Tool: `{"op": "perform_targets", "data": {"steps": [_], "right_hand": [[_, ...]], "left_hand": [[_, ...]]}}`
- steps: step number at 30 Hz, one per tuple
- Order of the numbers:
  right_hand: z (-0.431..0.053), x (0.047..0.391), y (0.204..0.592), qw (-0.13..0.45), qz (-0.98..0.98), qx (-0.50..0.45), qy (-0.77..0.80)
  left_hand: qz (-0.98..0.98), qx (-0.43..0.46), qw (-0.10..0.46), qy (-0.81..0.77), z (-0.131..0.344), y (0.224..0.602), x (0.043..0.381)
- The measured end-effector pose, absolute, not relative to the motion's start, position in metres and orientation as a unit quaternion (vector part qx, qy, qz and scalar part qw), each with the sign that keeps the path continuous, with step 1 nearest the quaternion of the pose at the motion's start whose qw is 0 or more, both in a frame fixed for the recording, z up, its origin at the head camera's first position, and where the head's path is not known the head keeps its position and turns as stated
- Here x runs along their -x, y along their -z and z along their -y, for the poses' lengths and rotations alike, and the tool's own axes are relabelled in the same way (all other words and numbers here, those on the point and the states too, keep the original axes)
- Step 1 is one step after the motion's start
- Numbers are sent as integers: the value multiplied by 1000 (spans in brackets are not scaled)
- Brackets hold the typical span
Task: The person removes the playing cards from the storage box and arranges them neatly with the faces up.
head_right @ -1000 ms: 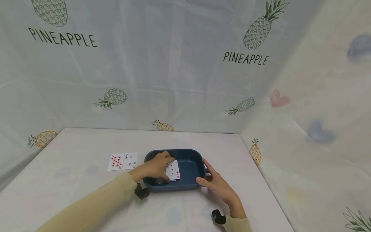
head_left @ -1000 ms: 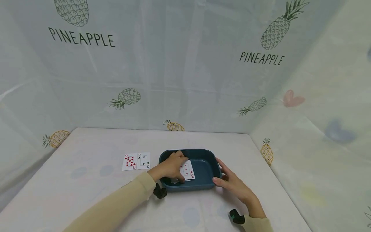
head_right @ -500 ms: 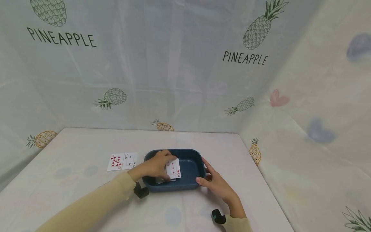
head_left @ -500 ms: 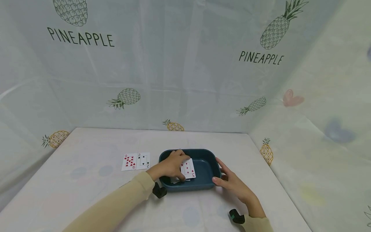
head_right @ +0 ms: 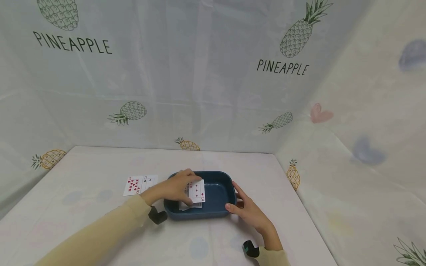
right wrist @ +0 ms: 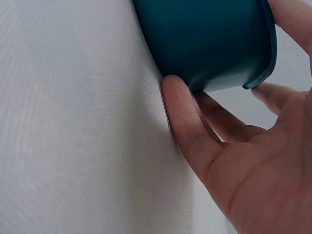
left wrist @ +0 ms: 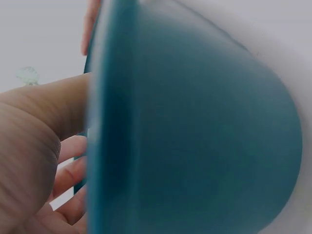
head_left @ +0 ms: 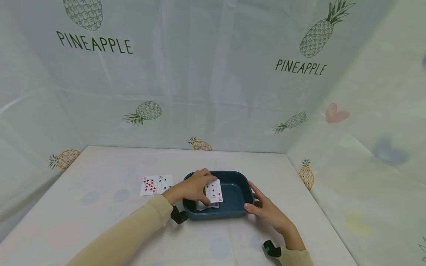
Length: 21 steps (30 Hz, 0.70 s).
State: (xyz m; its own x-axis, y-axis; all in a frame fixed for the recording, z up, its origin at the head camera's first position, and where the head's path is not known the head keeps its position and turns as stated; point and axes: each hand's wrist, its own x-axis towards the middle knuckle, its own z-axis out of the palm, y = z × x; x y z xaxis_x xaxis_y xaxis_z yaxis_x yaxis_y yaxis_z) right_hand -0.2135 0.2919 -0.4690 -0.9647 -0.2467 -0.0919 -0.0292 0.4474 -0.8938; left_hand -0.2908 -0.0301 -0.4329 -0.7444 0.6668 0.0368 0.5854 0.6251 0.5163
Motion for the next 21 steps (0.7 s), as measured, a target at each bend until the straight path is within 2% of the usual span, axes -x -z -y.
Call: {"op": "perform_targets", "data": {"steps": [12, 21], "right_hand": [[-293, 213, 470, 110, -843, 78, 521], [-293, 213, 470, 111, -844, 78, 518]], "left_hand": [[-897, -340, 83, -269, 47, 415, 291], [-905, -329, 63, -261, 67, 399, 297]]}}
